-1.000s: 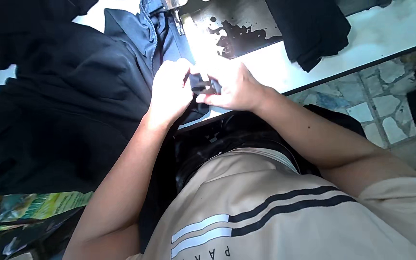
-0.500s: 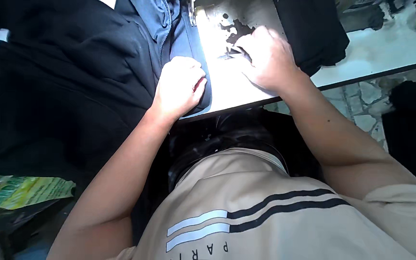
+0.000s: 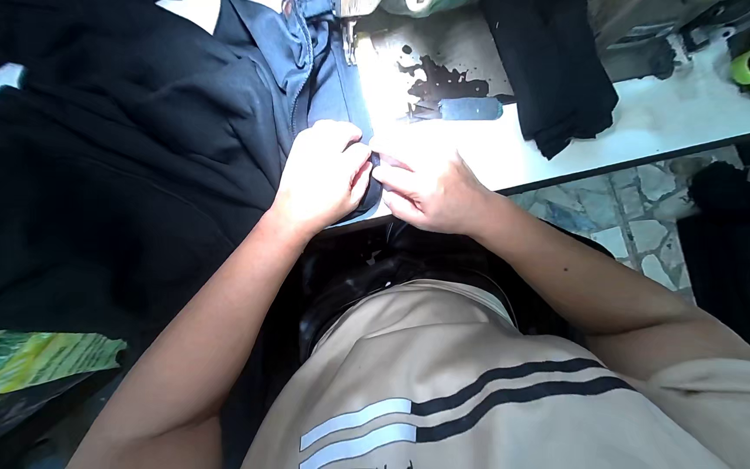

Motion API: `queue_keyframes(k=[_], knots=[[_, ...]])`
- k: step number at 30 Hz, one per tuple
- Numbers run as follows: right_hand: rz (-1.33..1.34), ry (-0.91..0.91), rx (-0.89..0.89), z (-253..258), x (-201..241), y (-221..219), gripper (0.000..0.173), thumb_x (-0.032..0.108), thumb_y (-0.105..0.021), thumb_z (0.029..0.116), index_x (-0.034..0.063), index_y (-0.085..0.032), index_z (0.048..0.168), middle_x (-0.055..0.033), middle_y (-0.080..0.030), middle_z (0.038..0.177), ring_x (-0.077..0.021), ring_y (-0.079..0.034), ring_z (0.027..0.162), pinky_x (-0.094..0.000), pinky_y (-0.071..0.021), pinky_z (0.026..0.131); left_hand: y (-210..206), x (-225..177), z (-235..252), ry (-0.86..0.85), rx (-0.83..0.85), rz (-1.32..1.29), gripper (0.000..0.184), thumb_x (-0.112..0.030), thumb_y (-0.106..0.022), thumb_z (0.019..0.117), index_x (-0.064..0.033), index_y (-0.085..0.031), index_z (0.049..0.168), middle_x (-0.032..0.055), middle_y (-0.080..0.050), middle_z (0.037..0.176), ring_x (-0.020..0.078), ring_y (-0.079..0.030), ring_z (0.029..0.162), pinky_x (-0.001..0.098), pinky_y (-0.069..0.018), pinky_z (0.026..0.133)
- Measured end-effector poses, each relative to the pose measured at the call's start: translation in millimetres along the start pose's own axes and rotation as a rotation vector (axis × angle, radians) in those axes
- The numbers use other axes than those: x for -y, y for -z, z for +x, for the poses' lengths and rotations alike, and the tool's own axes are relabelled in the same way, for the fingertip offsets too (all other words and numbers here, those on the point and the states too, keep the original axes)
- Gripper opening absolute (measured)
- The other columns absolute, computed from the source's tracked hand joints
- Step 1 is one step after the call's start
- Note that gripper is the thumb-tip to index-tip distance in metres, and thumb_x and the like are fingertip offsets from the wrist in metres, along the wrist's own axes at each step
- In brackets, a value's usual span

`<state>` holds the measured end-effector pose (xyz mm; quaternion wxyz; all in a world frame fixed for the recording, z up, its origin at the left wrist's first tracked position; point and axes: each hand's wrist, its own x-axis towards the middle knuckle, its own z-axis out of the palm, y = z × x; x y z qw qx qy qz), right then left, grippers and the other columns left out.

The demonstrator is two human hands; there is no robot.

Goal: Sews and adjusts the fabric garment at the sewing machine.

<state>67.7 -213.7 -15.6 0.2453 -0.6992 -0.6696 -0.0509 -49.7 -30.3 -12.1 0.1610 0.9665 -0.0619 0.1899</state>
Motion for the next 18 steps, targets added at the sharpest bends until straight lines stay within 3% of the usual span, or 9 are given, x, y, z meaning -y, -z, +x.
queue_keyframes(k=[2,5,13,18], knots=[[-0.002,0.007,0.017,0.0,0.0,1.3,0.034,0.023,-0.047,0.0982,0.0058,-0.076,0.103,-0.0165,-0.070,0.130,-0.0342,-0.066,0.120,-0.0542,-0.0491,0.092,-0.5,0.1,-1.6,-0.006,-0.017,-0.005,0.028,-0.018,-0.054,0.0981,-0.0008,-0.075,0.101,0.0229,-0.070,0.116,0.0421,-0.064,0.115,0.0542,-0.0477,0.098],[-0.019,0.005,0.040,-2.0,-0.4,2.9,0.034,0.023,-0.048,0.0967,0.0064,-0.076,0.106,-0.0153,-0.069,0.133,-0.0326,-0.066,0.121,-0.0538,-0.0487,0.093,-1.2,1.1,-2.6,-0.018,-0.031,-0.001,0.030,-0.021,-0.053,0.0979,-0.0014,-0.076,0.100,0.0225,-0.071,0.115,0.0415,-0.065,0.115,0.0540,-0.0480,0.097],[-0.051,0.010,0.029,1.0,-1.0,0.2,0.033,0.027,-0.049,0.0966,0.0083,-0.076,0.102,-0.0127,-0.070,0.130,-0.0326,-0.063,0.122,-0.0545,-0.0461,0.096,-1.5,5.7,-1.6,-0.021,-0.037,0.017,0.035,-0.026,-0.051,0.0980,-0.0016,-0.076,0.102,0.0236,-0.070,0.116,0.0423,-0.065,0.114,0.0561,-0.0476,0.096],[-0.055,-0.036,0.049,4.6,0.1,-0.2,0.036,0.030,-0.049,0.0970,0.0106,-0.076,0.110,-0.0115,-0.072,0.122,-0.0305,-0.064,0.117,-0.0519,-0.0454,0.095,-0.4,10.7,2.4,-0.016,-0.030,0.027,0.039,-0.028,-0.048,0.0968,-0.0009,-0.075,0.103,0.0260,-0.069,0.118,0.0446,-0.064,0.116,0.0577,-0.0467,0.096]])
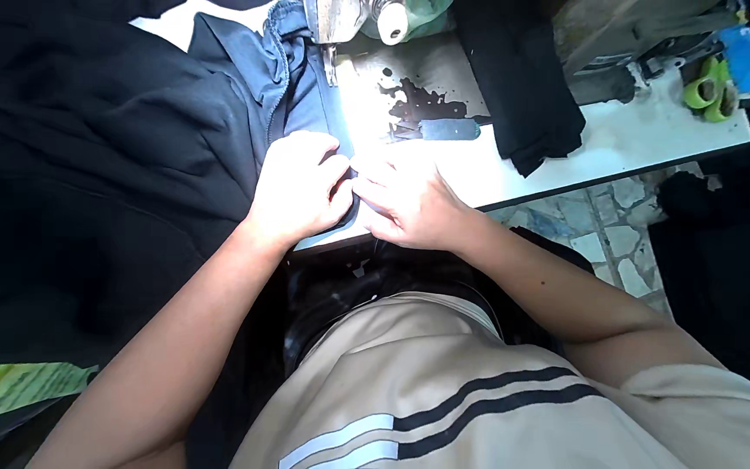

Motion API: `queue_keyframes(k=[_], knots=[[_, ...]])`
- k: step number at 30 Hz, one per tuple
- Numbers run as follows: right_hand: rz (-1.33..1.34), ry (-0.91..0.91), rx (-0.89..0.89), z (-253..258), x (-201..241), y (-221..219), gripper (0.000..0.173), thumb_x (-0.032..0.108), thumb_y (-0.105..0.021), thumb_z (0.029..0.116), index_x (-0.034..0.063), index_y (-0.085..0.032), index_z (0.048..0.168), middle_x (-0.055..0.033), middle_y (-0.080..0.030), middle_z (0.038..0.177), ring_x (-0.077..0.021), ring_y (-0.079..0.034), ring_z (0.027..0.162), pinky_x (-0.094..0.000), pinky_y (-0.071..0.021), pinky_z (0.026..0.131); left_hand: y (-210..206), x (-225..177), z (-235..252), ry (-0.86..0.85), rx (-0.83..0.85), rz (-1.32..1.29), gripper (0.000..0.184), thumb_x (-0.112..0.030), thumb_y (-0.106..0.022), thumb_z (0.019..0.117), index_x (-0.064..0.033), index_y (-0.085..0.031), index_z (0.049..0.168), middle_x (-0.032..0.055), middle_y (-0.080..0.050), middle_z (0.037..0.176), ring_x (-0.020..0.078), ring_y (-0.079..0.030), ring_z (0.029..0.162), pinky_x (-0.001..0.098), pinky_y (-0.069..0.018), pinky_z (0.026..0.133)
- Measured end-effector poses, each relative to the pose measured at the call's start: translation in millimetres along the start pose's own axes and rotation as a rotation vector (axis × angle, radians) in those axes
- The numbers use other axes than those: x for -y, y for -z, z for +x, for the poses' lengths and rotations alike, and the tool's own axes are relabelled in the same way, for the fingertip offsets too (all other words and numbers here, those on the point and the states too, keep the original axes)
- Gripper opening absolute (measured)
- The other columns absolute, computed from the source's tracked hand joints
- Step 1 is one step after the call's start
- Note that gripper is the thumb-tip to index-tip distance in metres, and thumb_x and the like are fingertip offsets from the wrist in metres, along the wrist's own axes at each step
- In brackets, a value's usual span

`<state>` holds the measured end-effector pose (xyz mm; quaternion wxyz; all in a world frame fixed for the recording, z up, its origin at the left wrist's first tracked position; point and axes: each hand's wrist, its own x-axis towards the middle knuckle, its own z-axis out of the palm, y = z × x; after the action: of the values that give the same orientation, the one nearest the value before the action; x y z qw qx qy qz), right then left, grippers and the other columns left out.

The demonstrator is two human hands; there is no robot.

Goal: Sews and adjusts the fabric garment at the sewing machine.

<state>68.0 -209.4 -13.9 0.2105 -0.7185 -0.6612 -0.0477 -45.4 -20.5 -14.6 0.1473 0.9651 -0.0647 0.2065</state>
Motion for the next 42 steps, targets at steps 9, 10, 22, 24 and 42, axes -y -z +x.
queue_keyframes(k=[9,10,22,24,42], knots=[[0.010,-0.201,-0.350,-38.1,-50.8,91.6,0.040,0.026,-0.047,0.1069,-0.0034,-0.068,0.124,-0.0252,-0.063,0.136,-0.0336,-0.057,0.133,-0.0453,-0.0435,0.112,-3.4,16.0,14.3,0.036,0.068,0.037,0.044,-0.036,-0.049,0.0970,-0.0016,-0.073,0.107,0.0258,-0.066,0.124,0.0449,-0.060,0.122,0.0612,-0.0430,0.103],[-0.055,-0.246,-0.418,-48.1,-69.8,105.2,0.040,0.024,-0.046,0.1077,-0.0063,-0.065,0.126,-0.0279,-0.062,0.136,-0.0340,-0.056,0.133,-0.0435,-0.0445,0.112,-3.5,17.6,16.0,0.039,0.076,0.037,0.044,-0.036,-0.049,0.0970,-0.0017,-0.073,0.108,0.0257,-0.066,0.124,0.0449,-0.060,0.123,0.0614,-0.0429,0.103],[-0.376,-0.691,-0.545,-124.7,-179.7,93.6,0.054,0.029,-0.043,0.1054,-0.0028,-0.048,0.149,-0.0330,-0.037,0.158,-0.0503,-0.027,0.151,-0.0560,-0.0200,0.124,-4.6,36.9,38.9,0.053,0.072,0.058,0.046,-0.038,-0.050,0.0960,-0.0001,-0.073,0.107,0.0253,-0.067,0.122,0.0450,-0.062,0.119,0.0615,-0.0452,0.098],[-0.365,-0.694,-0.576,-125.5,-180.3,92.1,0.053,0.027,-0.044,0.1052,-0.0047,-0.048,0.148,-0.0333,-0.036,0.158,-0.0485,-0.028,0.151,-0.0531,-0.0217,0.124,-5.6,41.9,41.9,0.040,0.056,0.058,0.045,-0.038,-0.050,0.0969,0.0000,-0.073,0.105,0.0245,-0.068,0.120,0.0442,-0.063,0.117,0.0604,-0.0462,0.098],[-0.333,-0.918,-0.359,-119.5,-164.1,99.1,0.043,0.020,-0.041,0.1068,-0.0075,-0.063,0.131,-0.0320,-0.058,0.138,-0.0445,-0.052,0.135,-0.0519,-0.0372,0.116,-19.9,89.7,61.7,0.076,0.054,0.151,0.047,-0.044,-0.045,0.1003,-0.0054,-0.070,0.111,0.0208,-0.067,0.128,0.0436,-0.064,0.118,0.0587,-0.0474,0.097]])
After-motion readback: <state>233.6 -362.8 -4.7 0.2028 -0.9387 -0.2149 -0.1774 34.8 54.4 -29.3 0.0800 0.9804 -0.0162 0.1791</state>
